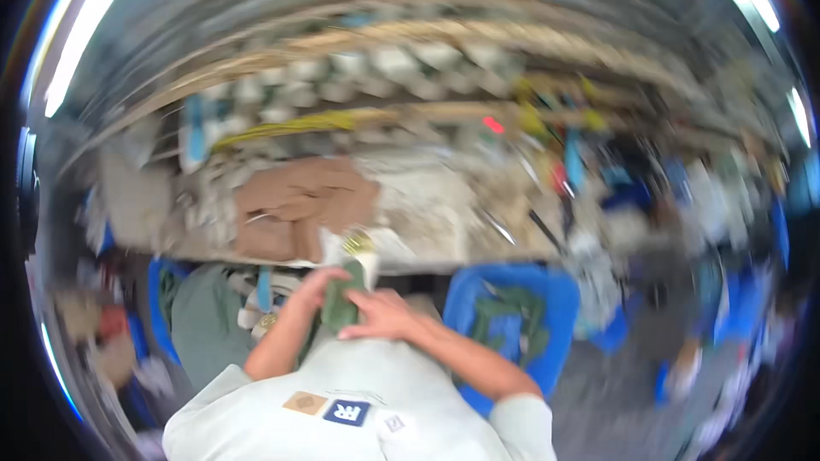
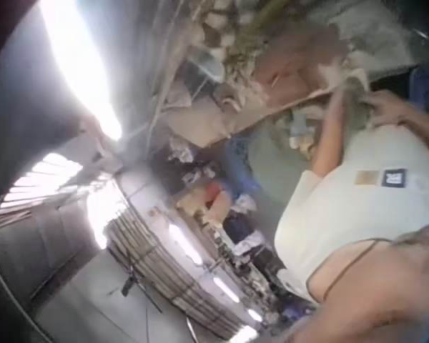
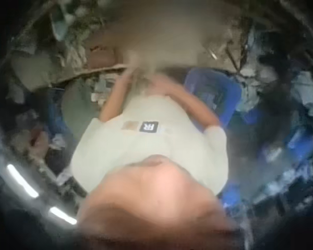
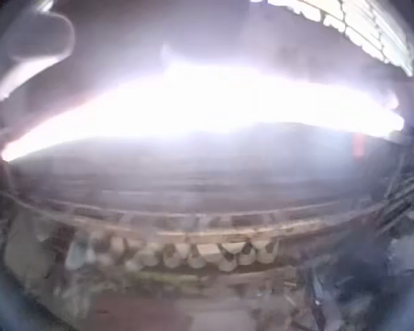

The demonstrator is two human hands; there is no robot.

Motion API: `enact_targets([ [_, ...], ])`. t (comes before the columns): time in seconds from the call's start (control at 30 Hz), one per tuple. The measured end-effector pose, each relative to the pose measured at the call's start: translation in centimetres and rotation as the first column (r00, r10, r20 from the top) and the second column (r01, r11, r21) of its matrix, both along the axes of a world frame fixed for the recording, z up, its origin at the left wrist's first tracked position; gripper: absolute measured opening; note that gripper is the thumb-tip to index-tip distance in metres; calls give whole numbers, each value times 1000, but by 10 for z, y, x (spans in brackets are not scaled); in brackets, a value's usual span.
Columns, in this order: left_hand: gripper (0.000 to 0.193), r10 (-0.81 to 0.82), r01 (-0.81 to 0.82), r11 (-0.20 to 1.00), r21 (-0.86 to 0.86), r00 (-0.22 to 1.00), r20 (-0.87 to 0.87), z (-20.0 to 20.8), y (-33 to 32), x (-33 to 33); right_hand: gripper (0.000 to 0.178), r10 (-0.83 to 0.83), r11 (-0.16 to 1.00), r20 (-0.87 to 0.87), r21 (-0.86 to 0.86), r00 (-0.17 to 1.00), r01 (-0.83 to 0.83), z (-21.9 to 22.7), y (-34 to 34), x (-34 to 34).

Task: The person shapes shoes by inserting shoe lasts into shoe uppers, smoothing and pressing the shoe material over the lasts using a metal tool and by hand, and removing the lasts from the shoes.

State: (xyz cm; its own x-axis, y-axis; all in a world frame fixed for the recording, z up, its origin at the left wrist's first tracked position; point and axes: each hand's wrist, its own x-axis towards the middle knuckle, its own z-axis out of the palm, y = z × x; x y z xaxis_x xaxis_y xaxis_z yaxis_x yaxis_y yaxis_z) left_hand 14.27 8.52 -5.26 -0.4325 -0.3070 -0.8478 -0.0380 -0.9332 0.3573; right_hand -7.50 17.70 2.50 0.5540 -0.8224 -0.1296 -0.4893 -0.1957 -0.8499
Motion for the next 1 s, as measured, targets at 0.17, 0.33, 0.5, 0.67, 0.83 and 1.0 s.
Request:
enact_targets([
  [0.17, 61, 73, -87, 993, -75, 982, -173, -15, 34, 28, 37, -750, 656, -121, -263, 650, 708, -197, -8, -141],
  [0.33, 86, 247, -260, 952, -163, 964, -94, 21, 94, 43, 50, -923, 320, -378, -858, -73, 402, -310, -39, -243],
  [0.5, 87, 230, -252, 941, -225, 966, -120, 31, 83, 16, 36, -973, 229, -121, -587, 195, 776, -332, -23, -251],
  [0.67, 91, 190, 66, 746, -663, 933, 306, 46, 53, -11, 10, -764, 639, 195, 363, 615, 678, -100, -23, -119],
  [0.83, 99, 209, -219, 750, -624, 974, -91, 73, 7, -63, 24, -314, 949, 42, 38, 949, 312, 37, -25, -67],
  [1.0, 93, -56, 3, 631, -776, 998, -41, 69, -1, -100, 24, -349, 897, -175, 223, 921, 382, 40, -5, -76],
])
